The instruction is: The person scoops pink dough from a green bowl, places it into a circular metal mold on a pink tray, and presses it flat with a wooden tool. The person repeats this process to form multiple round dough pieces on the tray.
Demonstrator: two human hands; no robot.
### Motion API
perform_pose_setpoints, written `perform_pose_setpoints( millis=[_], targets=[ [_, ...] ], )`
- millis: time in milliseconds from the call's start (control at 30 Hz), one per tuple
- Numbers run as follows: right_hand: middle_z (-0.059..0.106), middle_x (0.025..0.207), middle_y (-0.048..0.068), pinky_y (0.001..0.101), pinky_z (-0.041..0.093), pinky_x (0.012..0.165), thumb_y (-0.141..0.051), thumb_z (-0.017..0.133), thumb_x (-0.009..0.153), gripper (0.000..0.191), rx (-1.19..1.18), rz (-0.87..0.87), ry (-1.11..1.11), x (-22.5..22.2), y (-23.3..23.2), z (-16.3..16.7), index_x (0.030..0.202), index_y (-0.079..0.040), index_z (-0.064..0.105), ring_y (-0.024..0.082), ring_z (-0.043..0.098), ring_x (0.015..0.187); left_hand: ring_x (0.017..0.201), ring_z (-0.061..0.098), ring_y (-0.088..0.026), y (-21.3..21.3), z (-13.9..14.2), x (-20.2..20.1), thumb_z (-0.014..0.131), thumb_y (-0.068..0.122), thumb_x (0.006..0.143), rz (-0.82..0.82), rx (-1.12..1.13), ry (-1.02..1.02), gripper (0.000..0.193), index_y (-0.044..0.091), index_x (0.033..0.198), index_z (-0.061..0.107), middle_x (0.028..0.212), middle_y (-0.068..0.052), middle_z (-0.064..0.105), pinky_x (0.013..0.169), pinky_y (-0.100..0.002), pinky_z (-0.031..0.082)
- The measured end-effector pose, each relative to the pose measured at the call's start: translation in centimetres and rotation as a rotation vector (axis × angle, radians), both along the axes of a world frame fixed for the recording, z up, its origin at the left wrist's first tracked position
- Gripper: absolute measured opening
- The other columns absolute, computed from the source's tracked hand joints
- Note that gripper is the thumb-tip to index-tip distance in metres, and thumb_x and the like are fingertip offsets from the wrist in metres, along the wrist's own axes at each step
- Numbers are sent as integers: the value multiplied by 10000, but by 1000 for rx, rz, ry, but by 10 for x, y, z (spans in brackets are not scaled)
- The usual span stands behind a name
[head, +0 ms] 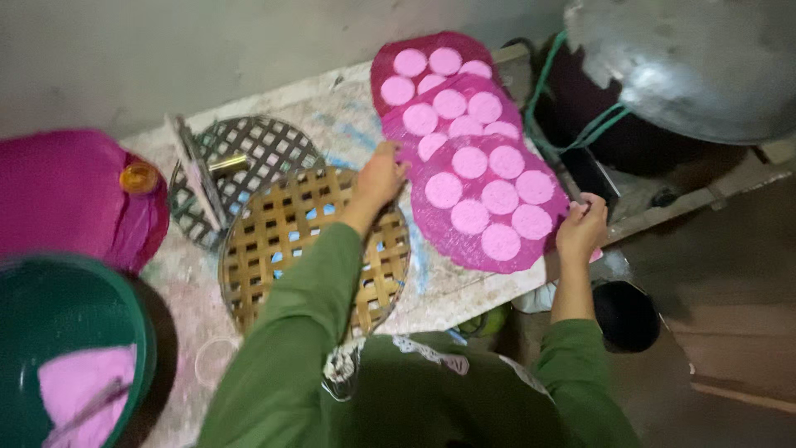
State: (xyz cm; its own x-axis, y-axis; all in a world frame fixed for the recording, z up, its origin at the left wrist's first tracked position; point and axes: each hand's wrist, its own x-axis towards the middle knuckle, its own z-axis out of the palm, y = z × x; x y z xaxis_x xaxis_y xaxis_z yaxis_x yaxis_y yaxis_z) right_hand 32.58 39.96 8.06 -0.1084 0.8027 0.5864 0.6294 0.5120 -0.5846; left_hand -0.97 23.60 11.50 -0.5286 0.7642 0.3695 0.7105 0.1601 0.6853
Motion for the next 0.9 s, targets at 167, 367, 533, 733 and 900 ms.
perform_pose_setpoints(
  millis=[167, 367, 533, 733, 900],
  targets=[
    [668, 1103, 151, 359, 514, 877, -21, 584, 1035, 174, -139, 516, 174, -77, -52, 0, 1201, 0, 632, 240, 636, 974, 910, 750, -225, -146, 6, -39, 702, 130, 921, 117, 25, -185, 370, 52, 1269, 602, 1086, -130, 739, 796, -358, 573],
    [671, 983, 93, 295, 508, 747, -79, 678, 979, 152, -311, 1072, -18, -258, -170, 35, 1122, -28, 677, 161, 623, 820, 917, 719, -187, -366, 34, -66, 686, 55, 939, 443, 57, -199, 317, 16, 1246, 617, 1118, -133, 716, 841, -327, 574],
    [686, 1031, 99, 290, 565, 790, -127, 726, 939, 225, -479, 1345, -107, -417, -281, 45, 1131, -33, 655, 160, 685, 879, 949, 717, -196, -474, 83, -103, 681, 52, 929, 525, 56, -123, 309, 31, 1234, 640, 1113, -119, 718, 848, -330, 570],
    [583, 1223, 350, 487, 517, 903, -239, 885, 802, 1037, -46, 1056, -413, -550, -406, 53, 1494, 77, 180, 484, 628, 1067, 926, 740, -228, -515, 107, -213, 711, 100, 914, 494, -37, 66, 251, 66, 1157, 661, 1074, -119, 705, 801, -348, 564],
    [645, 1313, 313, 509, 512, 1012, -126, 684, 885, 1195, -565, 797, -690, -591, -457, 65, 1643, -23, -234, 457, 658, 1176, 944, 710, -305, -492, 93, -327, 713, 225, 890, 509, -298, 96, 186, 140, 1055, 716, 1036, -87, 733, 786, -464, 553]
  ],
)
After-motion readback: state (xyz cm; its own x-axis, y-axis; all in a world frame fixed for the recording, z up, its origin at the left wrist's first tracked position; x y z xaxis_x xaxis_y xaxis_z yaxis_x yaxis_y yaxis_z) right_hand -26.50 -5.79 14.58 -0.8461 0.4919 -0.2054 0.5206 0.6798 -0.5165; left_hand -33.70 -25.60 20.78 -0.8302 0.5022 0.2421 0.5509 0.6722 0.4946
